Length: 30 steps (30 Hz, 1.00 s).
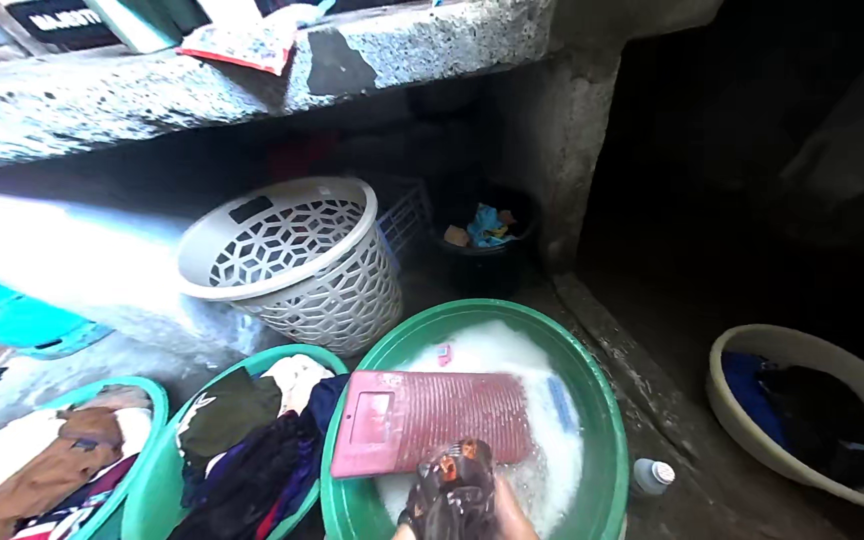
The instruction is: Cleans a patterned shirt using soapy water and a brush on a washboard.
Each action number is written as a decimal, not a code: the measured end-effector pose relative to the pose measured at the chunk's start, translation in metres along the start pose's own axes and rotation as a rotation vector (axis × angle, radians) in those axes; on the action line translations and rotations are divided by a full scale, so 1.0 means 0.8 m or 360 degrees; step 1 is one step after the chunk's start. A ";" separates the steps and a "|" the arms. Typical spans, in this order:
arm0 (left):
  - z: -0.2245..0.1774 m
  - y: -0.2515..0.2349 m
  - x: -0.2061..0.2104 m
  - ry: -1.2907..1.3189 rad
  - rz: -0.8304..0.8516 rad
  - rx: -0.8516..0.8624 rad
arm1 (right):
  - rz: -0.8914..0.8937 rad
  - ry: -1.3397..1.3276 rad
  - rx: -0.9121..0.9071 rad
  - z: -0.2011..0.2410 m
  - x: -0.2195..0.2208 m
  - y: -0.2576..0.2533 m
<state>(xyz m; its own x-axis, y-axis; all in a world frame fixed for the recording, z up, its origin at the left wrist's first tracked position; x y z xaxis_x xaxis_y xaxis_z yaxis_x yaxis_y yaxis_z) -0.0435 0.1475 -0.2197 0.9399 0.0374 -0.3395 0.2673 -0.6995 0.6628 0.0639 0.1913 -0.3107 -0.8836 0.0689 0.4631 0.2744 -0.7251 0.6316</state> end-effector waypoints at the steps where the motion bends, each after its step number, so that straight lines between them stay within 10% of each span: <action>1: 0.028 -0.054 0.000 -0.0351 0.0063 0.0112 | 0.0018 0.0160 -0.0026 0.004 -0.001 -0.004; 6: 0.055 -0.111 -0.018 -0.0964 0.0223 -0.0042 | 0.0476 0.1103 -0.0142 0.031 0.009 -0.015; 11: 0.012 -0.002 -0.104 0.0150 -0.0108 -0.0260 | 0.0782 0.1604 -0.0165 0.016 -0.003 -0.027; 13: -0.013 0.033 -0.148 0.0010 -0.0261 -0.0209 | 0.0832 0.1732 -0.0099 0.010 -0.008 -0.029; 18: -0.136 0.062 -0.165 -0.1001 0.0128 0.0292 | 0.0429 0.0483 -0.0451 0.087 -0.024 -0.015; 21: -0.145 0.049 -0.174 -0.1594 0.0394 0.0150 | 0.0259 0.0044 -0.0689 0.152 -0.043 -0.013; 27: -0.135 0.009 -0.149 0.0358 0.1026 0.0152 | -0.0164 0.0392 -0.0995 0.238 -0.085 -0.018; 30: -0.109 -0.077 -0.160 0.0647 0.1164 0.0016 | -0.0480 0.0695 -0.0855 0.268 -0.116 -0.065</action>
<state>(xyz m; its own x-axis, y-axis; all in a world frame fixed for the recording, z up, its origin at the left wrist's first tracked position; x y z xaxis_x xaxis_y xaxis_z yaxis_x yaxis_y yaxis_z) -0.1616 0.2484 -0.1590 0.8796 -0.1750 0.4424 -0.4397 -0.6540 0.6156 0.2133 0.3693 -0.2532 -0.9918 0.1208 -0.0411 -0.1272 -0.9598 0.2500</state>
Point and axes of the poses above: each hand's wrist, its own y-axis away from the middle knuckle, its own x-axis out of the palm, z = x × y, the point moved 9 cm from there along -y, towards the middle knuckle, and after that the axes turned 4 degrees about -x, right-handed, at the moved point
